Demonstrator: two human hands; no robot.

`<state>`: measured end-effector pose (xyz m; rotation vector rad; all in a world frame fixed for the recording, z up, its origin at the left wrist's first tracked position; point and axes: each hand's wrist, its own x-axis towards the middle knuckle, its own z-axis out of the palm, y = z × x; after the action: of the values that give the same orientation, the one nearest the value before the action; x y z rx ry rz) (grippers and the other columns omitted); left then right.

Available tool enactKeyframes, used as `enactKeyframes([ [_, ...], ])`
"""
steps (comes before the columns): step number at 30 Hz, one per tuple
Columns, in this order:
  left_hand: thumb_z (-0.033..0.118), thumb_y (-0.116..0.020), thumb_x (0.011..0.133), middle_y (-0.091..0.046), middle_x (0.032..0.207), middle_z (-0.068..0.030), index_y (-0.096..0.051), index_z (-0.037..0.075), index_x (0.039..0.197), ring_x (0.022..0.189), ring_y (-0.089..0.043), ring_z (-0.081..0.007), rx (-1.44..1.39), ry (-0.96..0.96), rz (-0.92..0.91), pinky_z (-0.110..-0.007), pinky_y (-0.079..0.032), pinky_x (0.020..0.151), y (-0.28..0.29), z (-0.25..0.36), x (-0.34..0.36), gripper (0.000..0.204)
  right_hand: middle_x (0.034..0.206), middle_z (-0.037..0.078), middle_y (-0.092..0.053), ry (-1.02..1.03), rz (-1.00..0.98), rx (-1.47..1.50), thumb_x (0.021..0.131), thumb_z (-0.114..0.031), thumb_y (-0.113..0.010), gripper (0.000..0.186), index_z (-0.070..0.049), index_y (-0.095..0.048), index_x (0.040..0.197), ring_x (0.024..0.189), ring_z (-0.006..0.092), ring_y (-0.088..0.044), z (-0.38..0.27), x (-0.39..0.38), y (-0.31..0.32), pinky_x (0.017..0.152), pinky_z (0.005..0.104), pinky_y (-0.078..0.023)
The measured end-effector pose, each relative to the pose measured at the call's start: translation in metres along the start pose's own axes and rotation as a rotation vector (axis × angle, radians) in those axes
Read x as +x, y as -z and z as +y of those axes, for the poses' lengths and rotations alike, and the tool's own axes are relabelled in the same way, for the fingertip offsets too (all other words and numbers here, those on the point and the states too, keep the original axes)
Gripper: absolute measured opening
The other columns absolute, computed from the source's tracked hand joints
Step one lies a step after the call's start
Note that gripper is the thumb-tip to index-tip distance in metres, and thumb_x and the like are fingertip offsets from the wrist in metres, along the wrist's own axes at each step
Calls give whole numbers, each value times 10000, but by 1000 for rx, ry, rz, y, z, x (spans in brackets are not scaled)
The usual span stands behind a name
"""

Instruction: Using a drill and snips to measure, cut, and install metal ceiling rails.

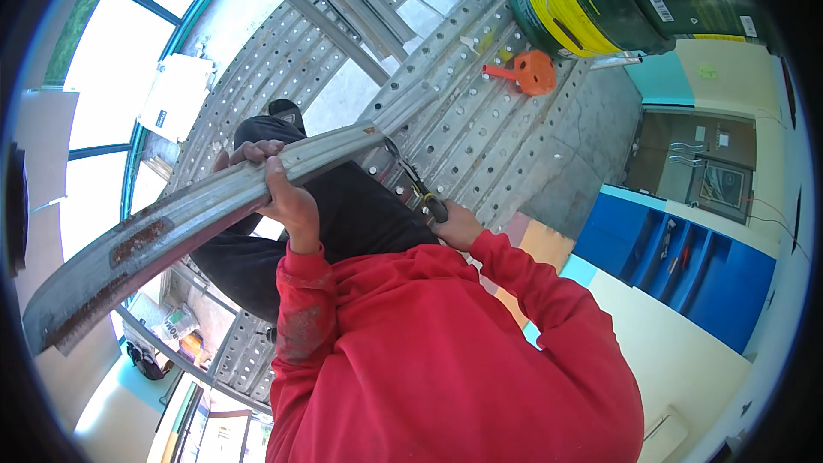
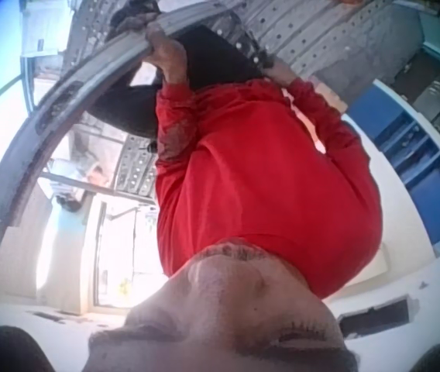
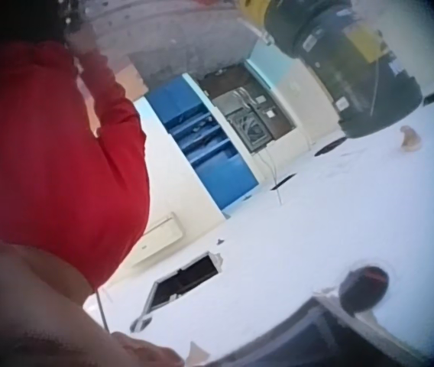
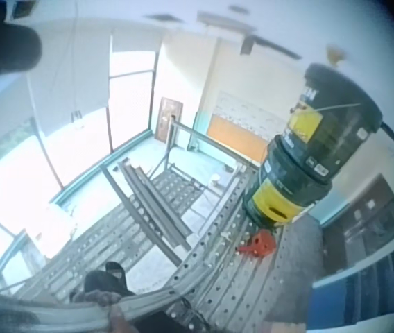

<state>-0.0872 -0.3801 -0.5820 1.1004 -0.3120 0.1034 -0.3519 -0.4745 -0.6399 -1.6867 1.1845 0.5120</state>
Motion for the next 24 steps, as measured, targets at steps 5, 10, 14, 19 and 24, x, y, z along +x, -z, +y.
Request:
enactKeyframes([
  [5,-28,-505,763,-458,974,-107,-254,1,1309,859,-536,-202,-52,68,15,-369,-471,834,-3,-1,-5,601,1042,246,-623,-19,2,-32,735,-349,-660,579,33,-538,1153,970,370,-618,6,-1,2,840,403,-468],
  [10,-23,-515,754,-457,973,-100,-272,13,1294,853,-517,-188,-124,130,35,-379,-467,838,-7,1,-16,593,1043,246,-617,-50,44,47,728,-318,-660,597,47,-517,1178,966,356,-621,25,-13,-10,833,394,-471],
  [14,-11,-530,749,-452,960,-89,-295,37,1290,846,-495,-179,-141,122,-46,-387,-462,836,-11,3,-23,592,994,238,-624,-52,-4,123,706,-290,-669,568,51,-534,1140,922,328,-627,37,-6,-13,808,387,-475],
  [19,-3,-530,750,-448,954,-84,-309,49,1287,848,-489,-177,-110,88,-72,-394,-462,834,-9,0,-25,583,972,231,-626,-23,-9,115,698,-294,-669,549,40,-544,1115,900,334,-625,42,5,-15,799,397,-476],
  [24,4,-532,754,-447,951,-86,-305,43,1285,851,-498,-181,-106,64,-53,-396,-467,827,-7,-1,-23,579,913,146,-635,16,99,60,702,-237,-722,487,29,-550,1072,836,238,-601,41,5,-18,772,350,-476],
])
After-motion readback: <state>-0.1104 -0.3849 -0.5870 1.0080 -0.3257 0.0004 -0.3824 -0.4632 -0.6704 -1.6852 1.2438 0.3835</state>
